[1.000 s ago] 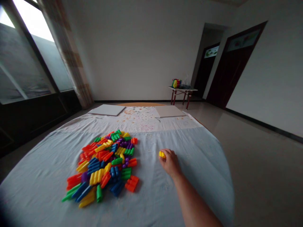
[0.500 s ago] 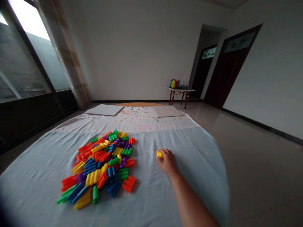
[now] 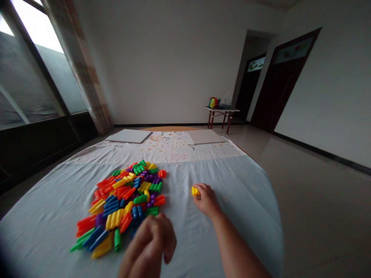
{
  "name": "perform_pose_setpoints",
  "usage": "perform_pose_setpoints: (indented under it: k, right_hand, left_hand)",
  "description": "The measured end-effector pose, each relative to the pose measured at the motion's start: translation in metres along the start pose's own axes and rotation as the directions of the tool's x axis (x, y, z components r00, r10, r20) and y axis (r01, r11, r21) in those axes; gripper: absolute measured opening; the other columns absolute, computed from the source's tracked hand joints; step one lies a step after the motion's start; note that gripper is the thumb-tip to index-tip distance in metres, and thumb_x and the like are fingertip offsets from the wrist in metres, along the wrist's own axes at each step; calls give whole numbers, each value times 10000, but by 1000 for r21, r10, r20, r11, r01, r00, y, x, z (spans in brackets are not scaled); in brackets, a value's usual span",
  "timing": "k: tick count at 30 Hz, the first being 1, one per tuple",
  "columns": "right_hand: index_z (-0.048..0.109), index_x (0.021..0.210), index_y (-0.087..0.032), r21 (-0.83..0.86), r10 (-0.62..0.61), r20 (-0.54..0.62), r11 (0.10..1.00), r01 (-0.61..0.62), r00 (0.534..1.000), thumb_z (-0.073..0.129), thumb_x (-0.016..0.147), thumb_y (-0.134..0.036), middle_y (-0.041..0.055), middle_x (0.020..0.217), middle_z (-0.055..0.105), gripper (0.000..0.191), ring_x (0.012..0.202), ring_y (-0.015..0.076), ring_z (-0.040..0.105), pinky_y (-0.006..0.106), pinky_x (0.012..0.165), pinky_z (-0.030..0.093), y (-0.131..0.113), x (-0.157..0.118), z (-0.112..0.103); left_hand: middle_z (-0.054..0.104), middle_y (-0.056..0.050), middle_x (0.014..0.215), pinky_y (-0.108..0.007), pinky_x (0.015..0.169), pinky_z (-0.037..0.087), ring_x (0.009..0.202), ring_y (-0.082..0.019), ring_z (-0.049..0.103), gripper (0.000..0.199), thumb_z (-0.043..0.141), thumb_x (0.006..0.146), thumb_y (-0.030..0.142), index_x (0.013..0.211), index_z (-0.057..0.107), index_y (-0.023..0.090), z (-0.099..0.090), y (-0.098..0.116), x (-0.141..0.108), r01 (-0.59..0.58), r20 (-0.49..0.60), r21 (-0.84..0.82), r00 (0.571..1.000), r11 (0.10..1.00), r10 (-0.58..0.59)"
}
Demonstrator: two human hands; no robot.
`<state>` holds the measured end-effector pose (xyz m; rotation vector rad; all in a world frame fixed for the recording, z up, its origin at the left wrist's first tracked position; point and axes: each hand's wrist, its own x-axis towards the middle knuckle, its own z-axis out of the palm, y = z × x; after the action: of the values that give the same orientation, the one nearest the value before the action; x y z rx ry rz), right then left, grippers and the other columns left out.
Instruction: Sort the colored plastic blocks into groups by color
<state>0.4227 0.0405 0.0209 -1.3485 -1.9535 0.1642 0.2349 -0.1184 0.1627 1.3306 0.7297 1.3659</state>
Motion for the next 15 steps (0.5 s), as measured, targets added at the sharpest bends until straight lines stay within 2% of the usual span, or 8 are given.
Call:
perform_pose_setpoints:
  k: [2,3,5,8,9,11,13,15]
  right_hand:
    - [597,1109,-217,38,2,12,999,-3,1000,547,683,-121,68,1082,635,439,1013,216,572,378,909,458,-3,0,-3]
    - [590,1119,-219,57,8,12,998,-9,1000,555,686,-127,65,1078,639,445,1009,215,575,381,909,458,-5,0,-4]
    - [579,1138,-223,87,25,5,996,-25,1000,577,697,-151,63,1081,641,447,1009,217,576,393,914,455,-8,1,-6]
    - [574,1152,-222,121,37,6,992,-38,999,604,701,-171,68,1109,632,455,1042,220,563,399,941,437,-14,2,-10]
    - [580,1146,-217,129,42,13,991,-44,999,608,697,-168,71,1112,631,453,1050,220,561,395,947,435,-15,2,-10]
    - [603,1113,-208,141,62,36,988,-66,997,610,692,-159,76,1093,639,424,1043,221,566,389,942,441,-17,2,-11]
    - [625,1074,-207,154,89,47,984,-95,995,598,698,-154,75,1061,651,381,1023,222,576,392,932,449,-18,1,-11]
    - [626,1069,-213,186,114,35,975,-119,993,585,708,-157,71,1054,653,367,1004,217,585,385,909,468,-17,0,-9]
  left_hand:
    - [396,18,622,-257,581,340,600,-105,404,284,475,804,405,627,358,216,13,-26,7,93,56,167,993,982,-103]
    - [363,30,584,-256,553,307,561,-96,373,290,497,781,362,599,326,216,17,-41,9,129,134,282,976,951,-172]
    - [346,46,529,-257,514,254,511,-84,328,300,578,670,240,550,305,215,20,-70,12,156,277,513,901,844,-334]
    - [326,56,520,-256,509,220,495,-73,293,327,577,573,115,507,271,207,13,-104,15,160,276,761,798,629,-536]
    - [321,57,515,-252,505,223,493,-73,292,326,578,568,112,501,272,205,10,-111,17,148,271,797,779,586,-565]
    - [354,50,509,-240,503,256,498,-81,337,279,589,599,162,497,332,202,4,-119,19,119,282,816,772,565,-570]
    - [445,27,527,-235,522,317,539,-104,439,196,593,659,256,527,457,209,-1,-120,22,99,311,793,782,601,-540]
    - [528,0,562,-248,536,370,609,-147,536,173,608,694,341,578,555,224,-5,-116,23,82,364,765,764,639,-533]
